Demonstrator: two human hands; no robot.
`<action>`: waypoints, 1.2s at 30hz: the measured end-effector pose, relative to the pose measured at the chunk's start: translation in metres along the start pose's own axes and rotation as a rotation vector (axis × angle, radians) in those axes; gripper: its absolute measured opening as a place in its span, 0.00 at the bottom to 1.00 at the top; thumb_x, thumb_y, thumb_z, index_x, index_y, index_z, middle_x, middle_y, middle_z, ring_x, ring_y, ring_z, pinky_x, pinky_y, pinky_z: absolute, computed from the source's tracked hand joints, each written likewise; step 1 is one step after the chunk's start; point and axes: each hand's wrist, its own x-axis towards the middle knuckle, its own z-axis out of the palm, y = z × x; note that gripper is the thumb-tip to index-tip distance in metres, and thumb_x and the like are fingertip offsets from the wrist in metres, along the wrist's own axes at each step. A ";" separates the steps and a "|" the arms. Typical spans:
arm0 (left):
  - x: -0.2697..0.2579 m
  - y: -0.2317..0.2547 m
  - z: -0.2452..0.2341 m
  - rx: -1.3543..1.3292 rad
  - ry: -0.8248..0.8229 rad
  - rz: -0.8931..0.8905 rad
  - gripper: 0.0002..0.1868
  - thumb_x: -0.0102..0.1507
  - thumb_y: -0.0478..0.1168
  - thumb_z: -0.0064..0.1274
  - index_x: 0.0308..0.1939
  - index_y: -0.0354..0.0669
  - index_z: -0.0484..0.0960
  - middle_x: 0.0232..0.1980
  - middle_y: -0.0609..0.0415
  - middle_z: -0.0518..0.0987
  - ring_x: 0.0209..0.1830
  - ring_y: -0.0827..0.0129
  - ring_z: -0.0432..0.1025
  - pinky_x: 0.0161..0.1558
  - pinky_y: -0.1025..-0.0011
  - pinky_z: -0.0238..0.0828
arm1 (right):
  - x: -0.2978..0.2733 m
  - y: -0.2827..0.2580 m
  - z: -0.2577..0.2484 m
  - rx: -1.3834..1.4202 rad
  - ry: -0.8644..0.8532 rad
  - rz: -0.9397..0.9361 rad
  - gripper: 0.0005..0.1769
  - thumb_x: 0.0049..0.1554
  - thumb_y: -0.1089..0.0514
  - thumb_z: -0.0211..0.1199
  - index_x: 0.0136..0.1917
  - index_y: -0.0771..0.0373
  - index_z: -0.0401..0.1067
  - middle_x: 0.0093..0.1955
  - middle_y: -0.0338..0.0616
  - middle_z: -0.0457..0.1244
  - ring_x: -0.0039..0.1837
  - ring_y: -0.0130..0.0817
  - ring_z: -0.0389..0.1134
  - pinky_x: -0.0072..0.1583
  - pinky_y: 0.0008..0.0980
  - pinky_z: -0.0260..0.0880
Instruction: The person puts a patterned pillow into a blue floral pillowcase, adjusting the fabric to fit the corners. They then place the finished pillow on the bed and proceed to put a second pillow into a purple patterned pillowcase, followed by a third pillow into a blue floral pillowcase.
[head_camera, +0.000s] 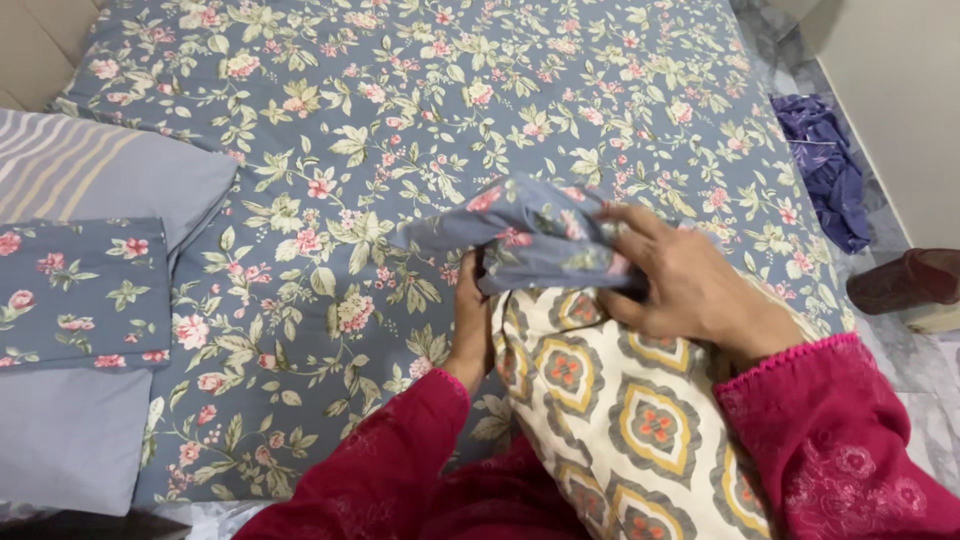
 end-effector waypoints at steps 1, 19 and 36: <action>0.002 0.004 0.003 0.020 0.014 0.029 0.31 0.63 0.35 0.59 0.69 0.42 0.67 0.65 0.54 0.73 0.64 0.69 0.69 0.66 0.69 0.65 | 0.009 -0.009 0.001 -0.056 0.048 -0.047 0.36 0.42 0.56 0.68 0.64 0.71 0.70 0.65 0.58 0.63 0.40 0.50 0.73 0.45 0.44 0.75; -0.102 0.086 0.000 0.949 -0.396 0.548 0.10 0.52 0.38 0.61 0.33 0.39 0.79 0.32 0.46 0.75 0.32 0.51 0.73 0.36 0.55 0.71 | 0.032 0.009 0.066 -0.085 0.093 -0.292 0.27 0.41 0.60 0.68 0.57 0.59 0.76 0.54 0.50 0.70 0.52 0.50 0.73 0.50 0.42 0.74; -0.017 0.049 0.066 1.383 -0.376 0.343 0.08 0.63 0.33 0.52 0.43 0.34 0.83 0.50 0.40 0.78 0.56 0.48 0.72 0.49 0.52 0.73 | -0.003 0.031 0.059 -0.363 -0.431 -0.012 0.12 0.36 0.64 0.65 0.37 0.60 0.81 0.40 0.50 0.70 0.48 0.49 0.72 0.53 0.49 0.67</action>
